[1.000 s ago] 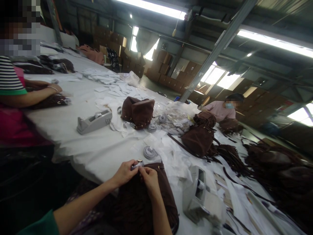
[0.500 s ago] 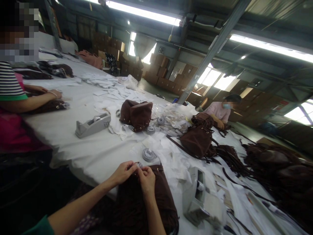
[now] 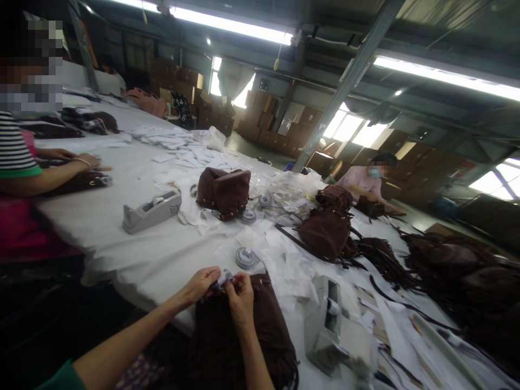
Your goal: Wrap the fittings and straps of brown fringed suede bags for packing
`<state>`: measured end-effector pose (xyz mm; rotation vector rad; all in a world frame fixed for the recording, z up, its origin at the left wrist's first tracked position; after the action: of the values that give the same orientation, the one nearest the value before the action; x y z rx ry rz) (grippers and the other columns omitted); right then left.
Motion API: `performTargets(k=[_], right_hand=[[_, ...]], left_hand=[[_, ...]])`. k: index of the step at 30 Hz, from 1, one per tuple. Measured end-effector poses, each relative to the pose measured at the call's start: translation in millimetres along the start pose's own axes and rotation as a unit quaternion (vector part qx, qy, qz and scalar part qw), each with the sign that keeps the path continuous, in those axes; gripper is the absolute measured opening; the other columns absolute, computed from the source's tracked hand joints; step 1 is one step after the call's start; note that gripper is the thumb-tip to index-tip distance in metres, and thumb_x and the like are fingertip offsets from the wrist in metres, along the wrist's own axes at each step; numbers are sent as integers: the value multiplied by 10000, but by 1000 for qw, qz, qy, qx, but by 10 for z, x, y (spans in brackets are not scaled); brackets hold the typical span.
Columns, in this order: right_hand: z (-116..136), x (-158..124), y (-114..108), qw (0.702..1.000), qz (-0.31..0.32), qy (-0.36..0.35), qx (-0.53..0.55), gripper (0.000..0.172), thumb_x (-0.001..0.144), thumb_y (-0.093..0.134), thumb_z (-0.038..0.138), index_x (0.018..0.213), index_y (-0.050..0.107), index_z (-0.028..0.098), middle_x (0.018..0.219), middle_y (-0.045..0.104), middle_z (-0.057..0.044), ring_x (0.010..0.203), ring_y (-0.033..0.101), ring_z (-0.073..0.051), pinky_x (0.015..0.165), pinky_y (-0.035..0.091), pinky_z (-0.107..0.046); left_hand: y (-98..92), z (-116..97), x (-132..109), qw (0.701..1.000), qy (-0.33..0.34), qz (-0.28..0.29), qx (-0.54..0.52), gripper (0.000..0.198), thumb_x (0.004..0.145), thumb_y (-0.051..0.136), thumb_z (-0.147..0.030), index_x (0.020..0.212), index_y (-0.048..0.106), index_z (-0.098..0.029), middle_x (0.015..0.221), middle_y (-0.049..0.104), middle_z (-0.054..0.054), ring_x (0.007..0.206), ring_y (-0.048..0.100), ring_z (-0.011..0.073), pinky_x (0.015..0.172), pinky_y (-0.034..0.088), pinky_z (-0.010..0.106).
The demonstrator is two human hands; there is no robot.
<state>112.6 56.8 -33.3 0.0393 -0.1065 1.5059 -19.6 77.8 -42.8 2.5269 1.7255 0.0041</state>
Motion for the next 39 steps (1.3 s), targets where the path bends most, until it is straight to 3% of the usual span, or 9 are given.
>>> performTargets(k=[8,11,15,19,23,28,31,34,39], right_hand=[[88,-22,49,998,43,6,-43,403,798,595,415,1101,510,164,691,638,8,636,615,-156,628,497,-268],[344,-12,-294,992,-27,-34,-120,363,840,540,416,1106,556,168,824,686,-45,730,647,-183,713,515,-312],[630,-60,-767,935,-94,-136,-313,319,817,573,389,1058,638,192,1065,667,-98,1013,597,-256,920,453,-422],[345,-279,-666,925,12,-136,-354,302,825,565,322,1095,638,210,1119,654,-91,1060,588,-243,948,456,-405],[39,-534,-512,933,-45,-95,-344,272,849,532,339,1057,634,195,1048,671,-98,991,621,-243,893,488,-380],[74,-398,-678,923,-146,-94,-344,337,856,464,253,1169,549,159,1018,661,-102,923,629,-224,824,515,-363],[139,-113,-671,890,-96,-174,-411,503,777,426,106,1276,484,139,1229,572,-132,1132,527,-246,982,423,-418],[30,139,-539,864,6,-158,-478,569,711,441,56,1270,513,136,1174,599,-139,1070,546,-262,928,444,-401],[-48,219,-420,877,51,-127,-460,394,729,447,65,1035,669,177,917,655,-102,887,580,-233,811,443,-340]], left_hand=[[-43,-106,-27,998,6,-29,61,417,740,569,-574,740,534,-158,576,472,-51,488,411,80,448,313,197],[-117,-155,15,998,-4,-53,27,419,763,534,-562,684,536,-150,509,410,-60,429,351,67,414,272,196],[-243,-321,211,996,7,-86,-14,440,754,526,-566,585,452,-166,479,361,-57,396,299,58,381,217,196],[-400,-516,571,989,36,-143,5,465,813,380,-602,642,451,-175,554,421,-28,421,331,69,401,243,209],[-671,-434,781,969,-7,-213,121,441,787,437,-558,575,487,-175,502,456,-13,483,448,117,461,283,225],[-1037,-244,611,934,-74,-243,250,450,790,461,-478,460,494,-175,434,487,35,485,494,173,497,314,263],[-1102,-384,478,914,-66,-264,302,371,806,461,-437,648,615,-139,681,638,97,639,572,207,605,397,285],[-811,-560,418,911,8,-227,343,336,750,556,-319,1036,623,-157,1049,648,93,832,591,200,771,434,289],[192,-291,368,885,156,19,438,624,652,602,-140,1268,510,-185,1239,574,102,1112,497,284,952,377,403]])
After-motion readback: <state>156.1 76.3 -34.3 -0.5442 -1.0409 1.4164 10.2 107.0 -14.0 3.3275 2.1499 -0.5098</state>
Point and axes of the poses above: each hand's wrist, its own x-axis towards the middle knuckle, its own y-axis out of the palm, z = x × y, the point moved 5 cm from there along x, towards the middle knuckle
